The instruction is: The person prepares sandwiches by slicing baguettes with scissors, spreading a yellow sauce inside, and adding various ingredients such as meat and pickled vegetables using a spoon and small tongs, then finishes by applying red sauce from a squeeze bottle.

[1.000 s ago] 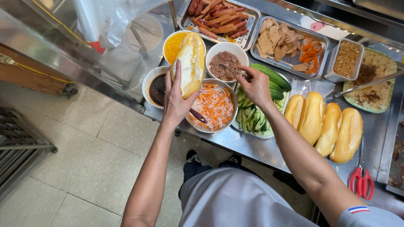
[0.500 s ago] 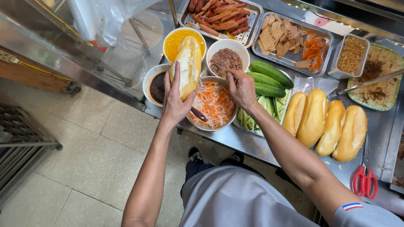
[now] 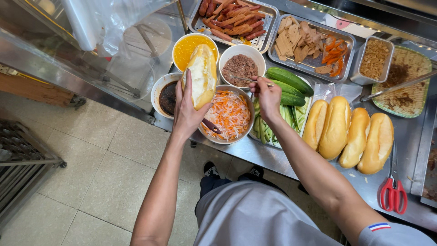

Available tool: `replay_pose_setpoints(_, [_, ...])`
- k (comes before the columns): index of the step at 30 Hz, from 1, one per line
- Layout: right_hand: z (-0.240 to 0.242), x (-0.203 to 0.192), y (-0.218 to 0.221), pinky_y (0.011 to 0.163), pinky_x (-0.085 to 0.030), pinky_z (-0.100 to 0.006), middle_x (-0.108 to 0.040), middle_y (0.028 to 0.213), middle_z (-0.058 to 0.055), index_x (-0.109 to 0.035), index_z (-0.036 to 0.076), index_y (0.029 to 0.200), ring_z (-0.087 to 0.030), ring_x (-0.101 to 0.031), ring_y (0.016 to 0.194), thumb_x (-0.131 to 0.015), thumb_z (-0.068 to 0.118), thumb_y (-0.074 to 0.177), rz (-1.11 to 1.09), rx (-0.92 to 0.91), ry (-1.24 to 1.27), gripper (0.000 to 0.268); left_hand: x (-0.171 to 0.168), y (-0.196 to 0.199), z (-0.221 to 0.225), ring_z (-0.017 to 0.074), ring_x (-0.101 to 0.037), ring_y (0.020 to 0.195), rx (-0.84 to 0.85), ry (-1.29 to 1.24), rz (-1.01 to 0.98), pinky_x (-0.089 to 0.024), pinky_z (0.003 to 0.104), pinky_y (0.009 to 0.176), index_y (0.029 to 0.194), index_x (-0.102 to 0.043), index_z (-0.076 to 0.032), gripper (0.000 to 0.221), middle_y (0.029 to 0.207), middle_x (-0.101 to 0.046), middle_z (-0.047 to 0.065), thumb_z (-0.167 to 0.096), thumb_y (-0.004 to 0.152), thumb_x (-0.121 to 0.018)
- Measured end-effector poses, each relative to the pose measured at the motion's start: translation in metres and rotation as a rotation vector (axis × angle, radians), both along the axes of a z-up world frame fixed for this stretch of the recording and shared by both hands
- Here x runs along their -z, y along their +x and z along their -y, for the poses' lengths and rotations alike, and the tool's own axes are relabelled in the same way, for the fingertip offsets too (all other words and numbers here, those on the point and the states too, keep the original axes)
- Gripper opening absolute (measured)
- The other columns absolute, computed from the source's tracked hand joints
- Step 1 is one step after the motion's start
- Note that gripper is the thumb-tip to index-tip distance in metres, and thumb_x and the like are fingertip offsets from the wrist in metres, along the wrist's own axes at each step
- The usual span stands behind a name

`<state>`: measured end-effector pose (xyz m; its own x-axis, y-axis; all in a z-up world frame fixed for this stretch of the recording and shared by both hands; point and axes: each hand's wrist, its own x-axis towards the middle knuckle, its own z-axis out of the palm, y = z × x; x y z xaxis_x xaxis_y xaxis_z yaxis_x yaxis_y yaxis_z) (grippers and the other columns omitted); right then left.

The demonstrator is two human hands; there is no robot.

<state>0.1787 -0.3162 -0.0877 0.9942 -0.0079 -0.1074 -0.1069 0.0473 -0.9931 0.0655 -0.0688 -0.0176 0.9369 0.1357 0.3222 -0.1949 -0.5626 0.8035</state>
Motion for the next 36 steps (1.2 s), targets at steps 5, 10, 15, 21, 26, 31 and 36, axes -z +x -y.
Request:
replay_pose_setpoints(5, [0.015, -0.026, -0.007, 0.064, -0.049, -0.024, -0.074, 0.088, -0.008, -0.072, -0.004, 0.114, -0.009, -0.063, 0.072, -0.057, 0.015, 0.105, -0.040, 0.024, 0.294, 0.026, -0.009, 0.008, 0.004, 0.0493, -0.049, 0.138, -0.003, 0.089, -0.026, -0.051, 0.047, 0.110, 0.164, -0.013, -0.015, 0.116, 0.158, -0.027, 0.034, -0.007, 0.075, -0.087])
replay_pose_setpoints(10, [0.007, -0.065, -0.023, 0.065, -0.053, -0.024, -0.078, 0.098, -0.010, -0.070, 0.000, 0.123, -0.014, -0.070, 0.080, -0.056, 0.016, 0.107, 0.333, -0.121, -0.184, 0.027, -0.016, 0.016, 0.020, 0.0511, -0.047, 0.138, 0.010, 0.239, 0.059, -0.049, 0.049, 0.111, 0.164, -0.016, -0.015, 0.117, 0.157, -0.028, 0.032, -0.004, 0.073, -0.089])
replay_pose_setpoints(15, [-0.007, -0.062, -0.034, 0.078, -0.061, -0.031, -0.075, 0.110, -0.016, -0.070, 0.003, 0.128, -0.021, -0.071, 0.095, -0.066, 0.006, 0.104, 0.992, -0.265, -0.642, 0.024, -0.026, 0.019, 0.033, 0.0512, -0.047, 0.139, 0.002, 0.291, 0.129, -0.049, 0.049, 0.114, 0.164, -0.016, -0.017, 0.119, 0.161, -0.026, 0.030, 0.000, 0.071, -0.088])
replay_pose_setpoints(21, [0.011, -0.078, -0.093, 0.085, -0.060, -0.037, -0.072, 0.108, -0.016, -0.070, 0.003, 0.126, -0.024, -0.070, 0.100, -0.071, 0.007, 0.095, 1.094, -0.606, -0.593, 0.032, -0.026, 0.022, 0.013, 0.0483, -0.050, 0.138, -0.072, 0.417, 0.002, -0.056, 0.045, 0.107, 0.166, -0.017, -0.019, 0.121, 0.166, -0.023, 0.026, 0.010, 0.068, -0.082])
replay_pose_setpoints(26, [0.025, -0.106, -0.057, 0.080, -0.064, -0.031, -0.077, 0.105, -0.010, -0.075, 0.009, 0.121, -0.016, -0.075, 0.091, -0.061, 0.014, 0.107, 0.710, -0.557, -0.484, 0.020, -0.023, 0.018, 0.011, 0.0473, -0.053, 0.130, 0.024, 0.423, 0.060, -0.055, 0.047, 0.104, 0.165, -0.015, -0.018, 0.120, 0.164, -0.021, 0.026, -0.004, 0.072, -0.090])
replay_pose_setpoints(31, [0.032, -0.146, -0.017, 0.074, -0.060, -0.029, -0.077, 0.093, -0.008, -0.076, 0.007, 0.119, -0.013, -0.071, 0.082, -0.062, 0.021, 0.106, 0.468, -0.514, -0.498, 0.024, -0.033, 0.009, 0.016, 0.0453, -0.054, 0.132, 0.080, 0.425, 0.101, -0.056, 0.046, 0.108, 0.166, -0.015, -0.018, 0.120, 0.165, -0.022, 0.024, -0.007, 0.073, -0.090])
replay_pose_setpoints(36, [0.032, -0.157, 0.003, 0.074, -0.059, -0.027, -0.076, 0.092, -0.008, -0.075, 0.000, 0.117, -0.011, -0.070, 0.081, -0.061, 0.017, 0.108, 0.458, -0.372, -0.434, 0.024, -0.040, 0.005, 0.020, 0.0484, -0.051, 0.135, 0.088, 0.432, 0.138, -0.054, 0.047, 0.108, 0.163, -0.017, -0.017, 0.121, 0.162, -0.023, 0.025, -0.009, 0.069, -0.092])
